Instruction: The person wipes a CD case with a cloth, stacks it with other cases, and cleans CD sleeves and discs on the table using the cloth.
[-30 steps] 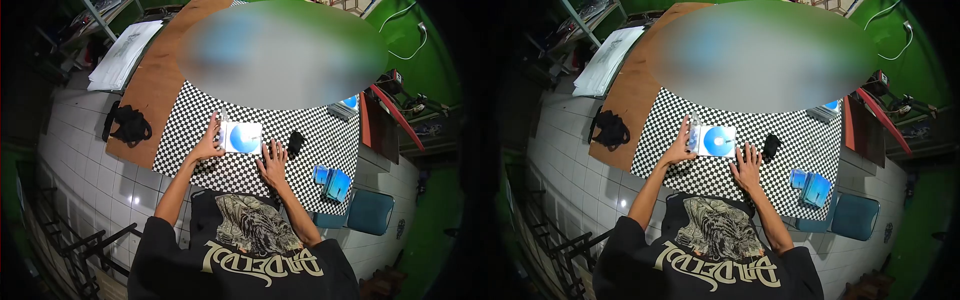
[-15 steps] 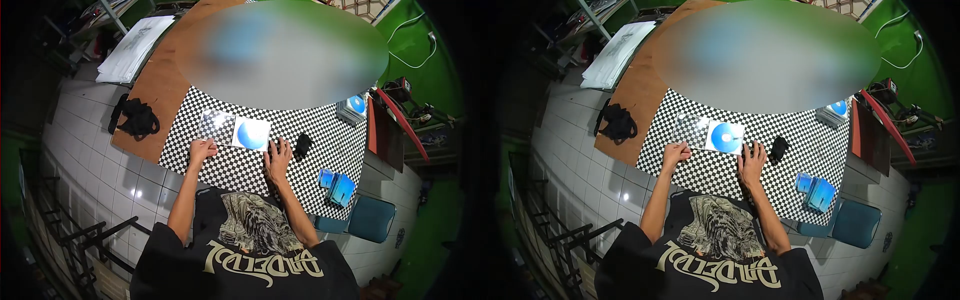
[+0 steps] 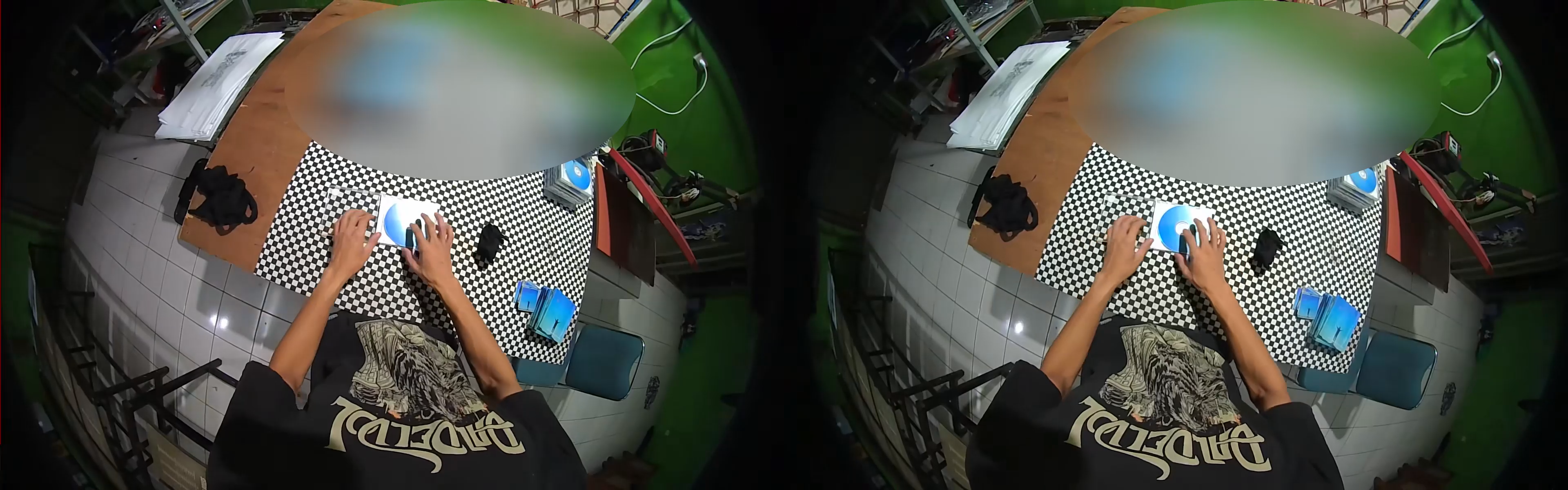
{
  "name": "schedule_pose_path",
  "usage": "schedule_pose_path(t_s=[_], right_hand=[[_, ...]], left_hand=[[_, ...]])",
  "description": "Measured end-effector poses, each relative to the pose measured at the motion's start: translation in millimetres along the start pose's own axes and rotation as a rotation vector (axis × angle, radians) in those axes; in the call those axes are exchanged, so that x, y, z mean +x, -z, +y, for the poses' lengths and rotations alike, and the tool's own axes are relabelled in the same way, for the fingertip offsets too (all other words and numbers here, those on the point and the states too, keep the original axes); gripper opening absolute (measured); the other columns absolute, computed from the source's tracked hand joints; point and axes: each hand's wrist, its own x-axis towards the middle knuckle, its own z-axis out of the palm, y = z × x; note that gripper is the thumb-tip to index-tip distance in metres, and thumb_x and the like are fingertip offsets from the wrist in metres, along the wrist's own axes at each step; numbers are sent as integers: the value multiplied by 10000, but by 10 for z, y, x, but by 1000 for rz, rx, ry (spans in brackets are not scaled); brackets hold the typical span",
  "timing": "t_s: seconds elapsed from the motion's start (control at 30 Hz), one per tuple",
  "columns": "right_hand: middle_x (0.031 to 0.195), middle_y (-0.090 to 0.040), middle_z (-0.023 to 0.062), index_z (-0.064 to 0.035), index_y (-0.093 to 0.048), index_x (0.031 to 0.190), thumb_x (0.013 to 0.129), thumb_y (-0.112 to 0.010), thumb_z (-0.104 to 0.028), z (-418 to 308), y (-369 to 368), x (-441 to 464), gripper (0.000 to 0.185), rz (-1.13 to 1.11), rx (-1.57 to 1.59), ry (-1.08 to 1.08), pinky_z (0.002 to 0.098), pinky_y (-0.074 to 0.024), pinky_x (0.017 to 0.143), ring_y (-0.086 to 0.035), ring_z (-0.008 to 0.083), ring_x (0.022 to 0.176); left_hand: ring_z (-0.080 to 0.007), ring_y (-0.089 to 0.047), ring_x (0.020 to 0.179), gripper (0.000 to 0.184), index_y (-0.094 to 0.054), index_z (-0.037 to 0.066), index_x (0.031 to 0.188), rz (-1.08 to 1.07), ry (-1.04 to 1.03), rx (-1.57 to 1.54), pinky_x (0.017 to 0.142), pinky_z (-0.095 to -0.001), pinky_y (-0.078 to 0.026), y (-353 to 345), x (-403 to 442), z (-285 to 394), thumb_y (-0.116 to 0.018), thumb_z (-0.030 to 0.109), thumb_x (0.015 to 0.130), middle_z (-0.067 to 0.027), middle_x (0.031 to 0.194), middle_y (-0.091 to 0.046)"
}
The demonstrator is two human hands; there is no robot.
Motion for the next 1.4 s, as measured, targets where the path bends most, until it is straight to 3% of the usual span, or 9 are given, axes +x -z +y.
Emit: schedule_pose_path(t_s=[0.03,0.13,0.33,0.67,1.17,1.4], right_hand=[[1505,-454,199,-85,-633,1264,866,-785,-310,-15,-5,50,482,-21,-2,31,596,-223,1194,-282,422,1479],[1492,-466,194,-86,-635,1249,847,-806,-334,-4,-12,162,502,-59,-22,73,597,-206,1199,-274,421,1487],[1481,-476,177,-94,-636,1240,802,-843,-407,32,-30,211,577,-143,-60,61,599,-181,1206,-263,409,1503],[1465,-483,179,-56,-659,1257,790,-860,-360,105,-95,244,592,-178,-50,93,618,-210,1199,-267,390,1522],[1452,-504,181,-44,-692,1219,802,-818,-377,153,-132,267,549,-154,-49,110,629,-200,1218,-268,372,1532],[1495,-455,166,-68,-696,1209,687,-903,-379,162,-59,351,641,-204,-17,81,636,-180,1228,-227,399,1533]], left_hand=[[-281,-574,1257,327,-673,-7,1211,5,0,1,1044,-493,-440,-79,-34,-38,-680,222,977,-167,1275,-653],[-297,-368,1436,441,-595,41,1375,-110,-57,25,1166,-514,-270,-193,-66,-62,-676,212,977,-137,1488,-499],[-306,-399,1418,445,-617,78,1395,-57,-62,46,1167,-500,-281,-212,-136,-38,-680,216,976,-89,1452,-546],[-304,-383,1432,416,-665,120,1371,-49,-36,21,1165,-505,-275,-214,-161,-56,-693,222,968,-67,1468,-543],[-297,-389,1418,406,-676,89,1348,-47,-31,12,1159,-490,-281,-191,-144,-44,-687,239,970,-63,1456,-553],[-294,-389,1420,413,-670,101,1358,-44,-31,11,1157,-490,-278,-206,-153,-57,-689,238,969,-64,1448,-554]])
